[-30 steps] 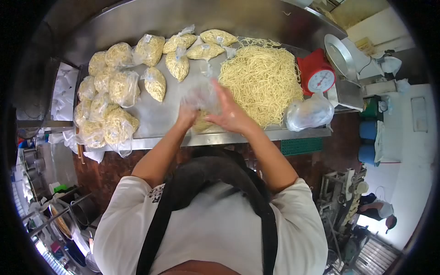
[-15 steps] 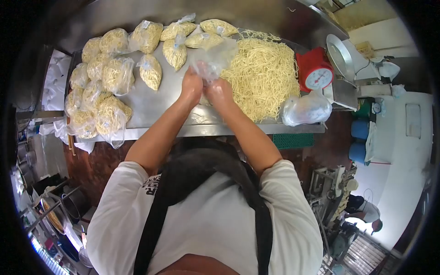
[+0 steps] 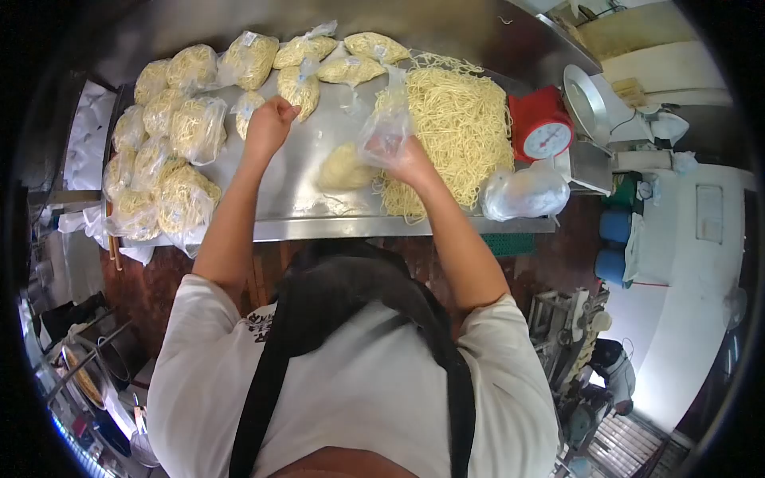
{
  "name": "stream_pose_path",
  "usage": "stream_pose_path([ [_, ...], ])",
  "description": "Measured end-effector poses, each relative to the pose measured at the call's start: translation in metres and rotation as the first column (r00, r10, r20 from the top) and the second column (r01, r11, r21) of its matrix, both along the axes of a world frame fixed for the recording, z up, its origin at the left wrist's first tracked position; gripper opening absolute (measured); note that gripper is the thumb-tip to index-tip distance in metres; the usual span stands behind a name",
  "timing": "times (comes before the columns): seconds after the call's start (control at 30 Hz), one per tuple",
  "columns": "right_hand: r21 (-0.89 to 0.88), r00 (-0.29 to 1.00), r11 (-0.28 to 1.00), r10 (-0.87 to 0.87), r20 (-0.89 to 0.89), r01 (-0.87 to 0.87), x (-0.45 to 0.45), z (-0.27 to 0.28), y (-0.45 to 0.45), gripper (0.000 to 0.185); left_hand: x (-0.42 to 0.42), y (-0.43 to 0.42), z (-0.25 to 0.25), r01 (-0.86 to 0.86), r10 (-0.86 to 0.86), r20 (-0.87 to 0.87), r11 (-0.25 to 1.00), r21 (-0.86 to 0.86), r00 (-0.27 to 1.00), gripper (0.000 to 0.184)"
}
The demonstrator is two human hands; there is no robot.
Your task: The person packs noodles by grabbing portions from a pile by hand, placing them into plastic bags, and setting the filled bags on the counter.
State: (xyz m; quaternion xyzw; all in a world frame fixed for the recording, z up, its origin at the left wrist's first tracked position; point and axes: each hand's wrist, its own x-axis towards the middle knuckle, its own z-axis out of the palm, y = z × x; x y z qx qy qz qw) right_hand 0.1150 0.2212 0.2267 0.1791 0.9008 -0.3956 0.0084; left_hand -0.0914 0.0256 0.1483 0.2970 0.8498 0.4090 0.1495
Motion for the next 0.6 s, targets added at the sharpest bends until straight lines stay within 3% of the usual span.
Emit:
stream_pose_path([
  [0.07,0.005,1.0,1.0,0.008,-0.022,-0.008,0.003,-0.007,-0.008,0.032,0.023,-0.002,0.022,0.2,-0.167,0.434,0.979,-0.032,0.885,0.047],
  [0.1,-0.027,0.999,0.999,0.026,-0.047,-0.027,0.003,-0.007,-0.016,0.033,0.046,0.003,0.022,0.261,-0.242,0.718,0.961,0.086,0.653,0.058],
  [0.13,-0.06,0.996,0.997,0.041,-0.074,-0.045,0.005,-0.006,-0.03,0.034,0.077,0.011,0.042,0.141,-0.173,0.888,0.982,0.124,0.425,0.06],
  [0.17,-0.091,0.993,0.994,0.056,-0.1,-0.066,0.008,-0.005,-0.038,0.035,0.105,0.017,0.043,-0.07,-0.203,0.947,0.971,0.227,0.251,0.064],
  [0.2,0.0,0.996,0.996,0.084,0.0,-0.084,0.014,-0.013,-0.041,0.044,0.125,0.021,0.037,-0.332,-0.262,0.958,0.899,0.286,0.116,0.057],
  [0.3,0.008,0.971,0.997,0.077,-0.225,-0.077,0.051,-0.068,-0.05,0.044,0.15,0.035,-0.042,-0.616,-0.404,0.914,0.729,0.297,-0.038,0.044],
  [0.33,-0.111,0.996,0.99,0.077,-0.05,-0.082,0.061,-0.056,-0.058,0.038,0.157,0.035,-0.047,-0.649,-0.337,0.937,0.734,0.201,-0.091,0.03],
  [0.37,-0.375,1.0,0.927,-0.018,0.018,0.024,0.068,-0.067,-0.054,0.035,0.161,0.03,-0.053,-0.596,-0.355,0.934,0.758,0.266,-0.034,0.027],
  [0.43,-0.774,0.966,0.578,-0.143,0.215,0.258,0.076,-0.083,-0.049,0.031,0.163,0.016,-0.059,-0.468,-0.393,0.916,0.797,0.382,0.079,0.02],
  [0.47,-0.81,0.948,0.501,-0.238,0.21,0.305,0.078,-0.092,-0.048,0.014,0.162,0.011,-0.062,-0.19,-0.292,0.886,0.907,0.377,0.361,0.018],
  [0.53,-0.504,0.98,0.842,-0.188,0.062,0.193,0.068,-0.11,-0.051,0.012,0.151,0.008,-0.05,0.312,-0.295,0.503,0.949,0.052,0.812,0.014],
  [0.57,-0.297,0.99,0.945,-0.139,0.006,0.134,0.063,-0.119,-0.052,0.012,0.147,0.006,-0.042,0.341,-0.305,0.367,0.939,-0.037,0.879,0.012],
  [0.6,-0.058,0.97,0.992,-0.125,-0.207,0.115,0.055,-0.122,-0.056,0.01,0.144,0.003,-0.033,0.349,-0.316,0.223,0.928,-0.128,0.922,0.011],
])
